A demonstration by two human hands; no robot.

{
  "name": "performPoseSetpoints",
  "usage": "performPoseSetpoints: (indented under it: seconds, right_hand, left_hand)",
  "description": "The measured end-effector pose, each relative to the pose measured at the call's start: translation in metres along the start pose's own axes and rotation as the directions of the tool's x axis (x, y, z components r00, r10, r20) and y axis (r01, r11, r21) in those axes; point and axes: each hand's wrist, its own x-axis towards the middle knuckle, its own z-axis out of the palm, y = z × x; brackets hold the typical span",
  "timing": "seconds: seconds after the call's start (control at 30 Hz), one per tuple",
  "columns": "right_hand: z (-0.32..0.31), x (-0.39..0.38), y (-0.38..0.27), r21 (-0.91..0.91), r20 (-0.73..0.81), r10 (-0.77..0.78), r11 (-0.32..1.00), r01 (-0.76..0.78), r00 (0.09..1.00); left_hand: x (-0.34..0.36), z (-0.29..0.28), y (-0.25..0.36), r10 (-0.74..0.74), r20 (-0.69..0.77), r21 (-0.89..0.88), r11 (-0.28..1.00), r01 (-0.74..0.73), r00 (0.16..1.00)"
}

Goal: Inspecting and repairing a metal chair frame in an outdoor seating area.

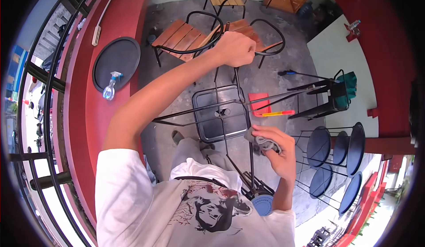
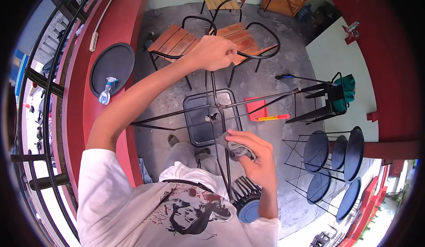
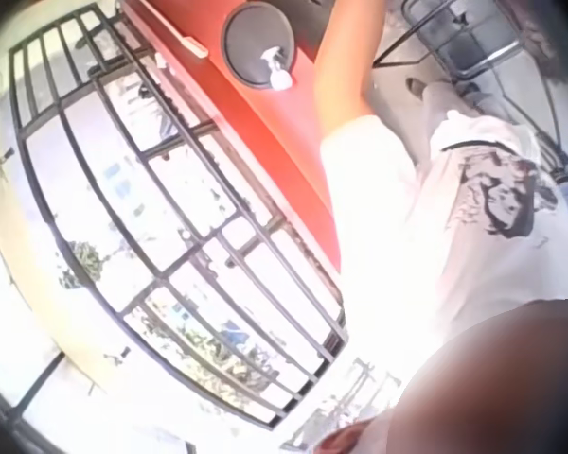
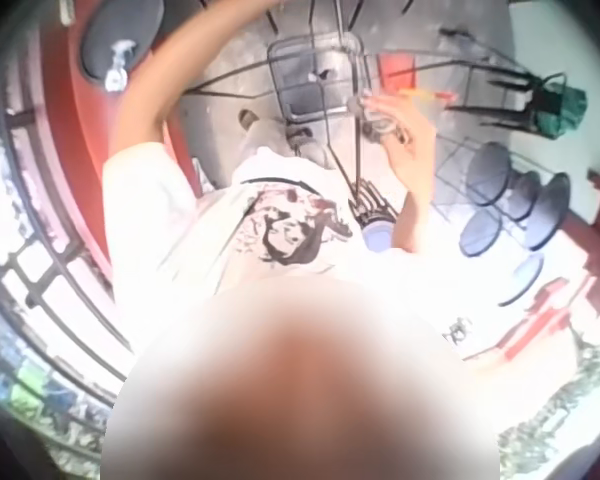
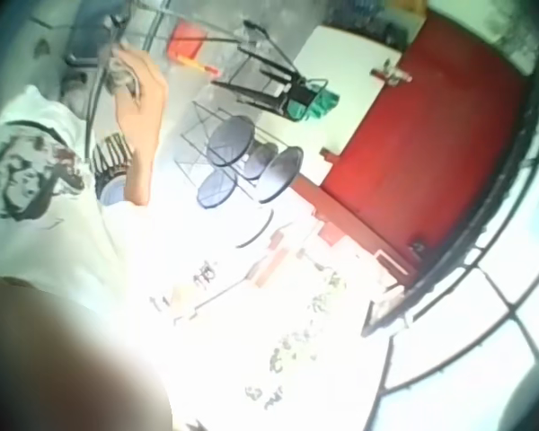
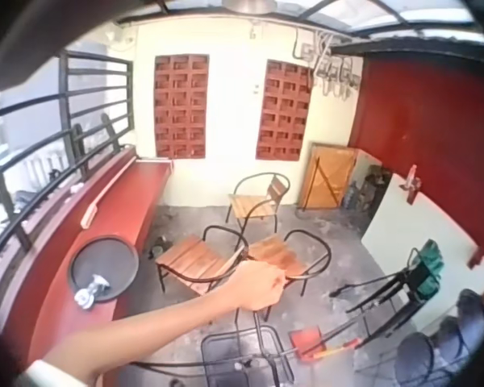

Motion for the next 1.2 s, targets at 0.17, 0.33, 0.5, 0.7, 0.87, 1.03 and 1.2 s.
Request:
performPoseSetpoints:
  seconds: [0.17,0.33,0.5,0.7,0.87,1.03,1.2]
  right_hand:
    - [0.048,0.023,0.051,0.927,-0.165,0.583,0.367,-0.076,0.795]
    - [0.073,0.038,0.042,0.999,0.045,0.444,-0.039,-0.032,0.895]
    - [0.073,0.036,0.046,0.991,0.107,0.424,-0.122,-0.06,0.9]
    - [0.085,0.04,0.037,1.0,-0.018,0.484,0.02,0.01,0.875]
    - [0.072,0.031,0.025,0.69,-0.582,0.392,0.701,0.178,0.713]
    - [0.036,0.03,-0.005,0.28,-0.443,0.172,0.959,-0.046,0.88]
    - [0.025,0.029,-0.045,-0.062,-0.222,0.176,0.979,-0.194,0.959]
  left_hand:
    - [0.006,-0.002,0.007,-0.032,0.065,0.053,0.998,0.029,0.997]
    - [0.004,-0.004,0.006,-0.079,0.094,0.106,0.992,0.069,0.992]
    - [0.005,0.0,0.006,-0.053,0.078,0.137,0.99,0.042,0.996]
    - [0.007,0.001,0.002,-0.074,0.07,0.077,0.995,0.069,0.995]
    - [0.006,0.003,-0.003,-0.103,0.031,0.08,0.992,0.1,0.994]
    - [0.004,0.004,-0.003,-0.094,-0.013,0.047,0.994,0.095,0.995]
    - [0.002,0.003,-0.002,-0.08,-0.026,0.034,0.996,0.081,0.996]
